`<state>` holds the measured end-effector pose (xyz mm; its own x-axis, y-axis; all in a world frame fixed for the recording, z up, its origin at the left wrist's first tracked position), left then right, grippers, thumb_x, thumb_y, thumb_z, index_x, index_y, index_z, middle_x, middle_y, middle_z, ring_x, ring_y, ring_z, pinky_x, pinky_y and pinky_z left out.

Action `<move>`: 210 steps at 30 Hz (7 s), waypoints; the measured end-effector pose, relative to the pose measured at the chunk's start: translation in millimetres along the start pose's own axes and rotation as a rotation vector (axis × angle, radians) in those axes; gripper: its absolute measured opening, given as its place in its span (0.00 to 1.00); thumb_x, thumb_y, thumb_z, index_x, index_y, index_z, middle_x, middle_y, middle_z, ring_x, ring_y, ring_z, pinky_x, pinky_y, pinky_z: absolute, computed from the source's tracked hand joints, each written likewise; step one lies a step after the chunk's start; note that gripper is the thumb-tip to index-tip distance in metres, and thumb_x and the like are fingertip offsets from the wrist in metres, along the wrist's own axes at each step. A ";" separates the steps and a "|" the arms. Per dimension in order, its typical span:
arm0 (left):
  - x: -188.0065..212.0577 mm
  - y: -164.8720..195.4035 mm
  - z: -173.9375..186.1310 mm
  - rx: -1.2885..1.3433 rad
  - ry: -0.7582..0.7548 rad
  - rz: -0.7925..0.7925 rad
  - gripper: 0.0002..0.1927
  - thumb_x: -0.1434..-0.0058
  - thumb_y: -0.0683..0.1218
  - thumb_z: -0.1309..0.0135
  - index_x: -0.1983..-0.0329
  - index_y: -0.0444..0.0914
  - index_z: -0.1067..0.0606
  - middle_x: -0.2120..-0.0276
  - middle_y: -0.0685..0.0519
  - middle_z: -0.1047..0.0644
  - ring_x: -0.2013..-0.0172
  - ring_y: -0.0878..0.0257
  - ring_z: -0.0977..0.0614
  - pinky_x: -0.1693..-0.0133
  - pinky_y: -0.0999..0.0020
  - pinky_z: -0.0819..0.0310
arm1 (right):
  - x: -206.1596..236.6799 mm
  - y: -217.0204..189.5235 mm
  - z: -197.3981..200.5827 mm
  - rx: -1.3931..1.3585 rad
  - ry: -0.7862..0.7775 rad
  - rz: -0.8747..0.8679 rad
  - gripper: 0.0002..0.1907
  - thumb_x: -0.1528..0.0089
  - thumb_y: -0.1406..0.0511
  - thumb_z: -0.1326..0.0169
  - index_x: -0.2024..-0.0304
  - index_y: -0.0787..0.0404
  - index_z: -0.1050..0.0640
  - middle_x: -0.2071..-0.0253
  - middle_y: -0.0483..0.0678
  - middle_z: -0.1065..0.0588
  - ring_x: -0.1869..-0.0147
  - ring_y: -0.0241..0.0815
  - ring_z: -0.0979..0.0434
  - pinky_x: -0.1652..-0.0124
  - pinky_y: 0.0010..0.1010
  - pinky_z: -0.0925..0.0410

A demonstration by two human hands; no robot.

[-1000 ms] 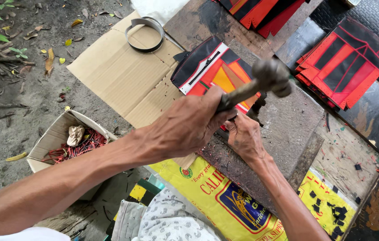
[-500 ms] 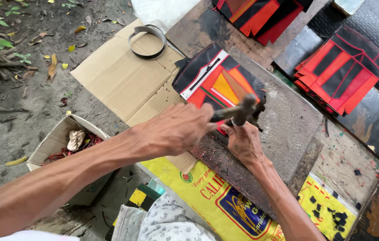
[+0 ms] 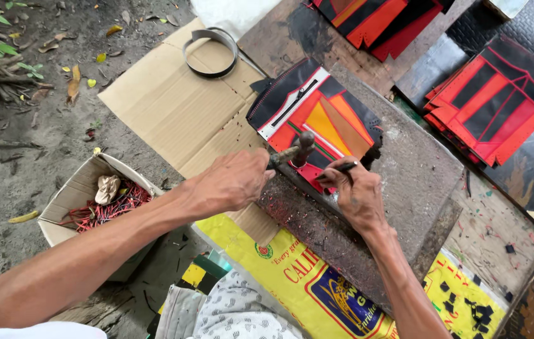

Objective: The person hammers a small fastener along the edge of a colorful patchwork bag, holding a punch with one hand and striking it with a hammer. They then place the finished bag on a stack, pick up another bag, and repeat the hammering on its edge.

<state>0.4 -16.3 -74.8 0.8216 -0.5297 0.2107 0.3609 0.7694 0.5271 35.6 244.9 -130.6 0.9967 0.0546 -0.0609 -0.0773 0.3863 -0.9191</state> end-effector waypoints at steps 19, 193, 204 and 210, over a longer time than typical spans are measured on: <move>-0.6 8.0 16.7 -0.012 -0.071 0.024 0.18 0.31 0.53 0.52 0.60 0.32 0.31 0.75 0.35 0.23 0.70 0.35 0.20 0.66 0.43 0.29 | -2.2 -12.4 -3.8 0.119 -0.056 -0.009 0.05 0.32 0.72 0.50 0.61 0.70 0.24 0.68 0.50 0.18 0.61 0.37 0.15 0.59 0.27 0.21; -77.3 -48.7 -26.7 1.233 0.355 0.127 0.12 0.35 0.43 0.45 0.57 0.29 0.30 0.59 0.43 0.19 0.59 0.60 0.14 0.57 0.65 0.15 | 47.2 73.4 66.3 -0.458 0.357 -0.328 0.20 0.28 0.58 0.56 0.53 0.72 0.28 0.52 0.64 0.22 0.57 0.51 0.17 0.58 0.40 0.22; -91.0 -47.0 -16.6 1.273 0.288 -0.097 0.22 0.49 0.35 0.38 0.54 0.30 0.35 0.52 0.36 0.20 0.54 0.56 0.14 0.50 0.62 0.16 | 13.8 20.7 11.1 -0.414 0.197 -0.186 0.14 0.29 0.61 0.53 0.58 0.68 0.28 0.65 0.57 0.23 0.63 0.46 0.17 0.63 0.38 0.20; -93.3 -41.0 -19.1 1.289 0.238 -0.138 0.25 0.50 0.34 0.39 0.50 0.29 0.34 0.50 0.39 0.22 0.52 0.57 0.15 0.50 0.62 0.16 | -30.5 14.2 -43.0 -0.570 0.046 -0.117 0.12 0.29 0.64 0.52 0.55 0.69 0.28 0.58 0.57 0.21 0.56 0.47 0.16 0.53 0.39 0.21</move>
<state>-82.6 8.3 -131.8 0.9169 -0.3990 0.0128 -0.1203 -0.2456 0.9619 5.2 209.1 -158.5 0.9988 -0.0031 0.0483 0.0471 -0.1694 -0.9844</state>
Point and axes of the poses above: each hand's wrist, its own x-axis away from the middle knuckle, its own z-axis out of the back of the hand, y = z × x, the point moved 1 cm from there along -x, towards the middle knuckle
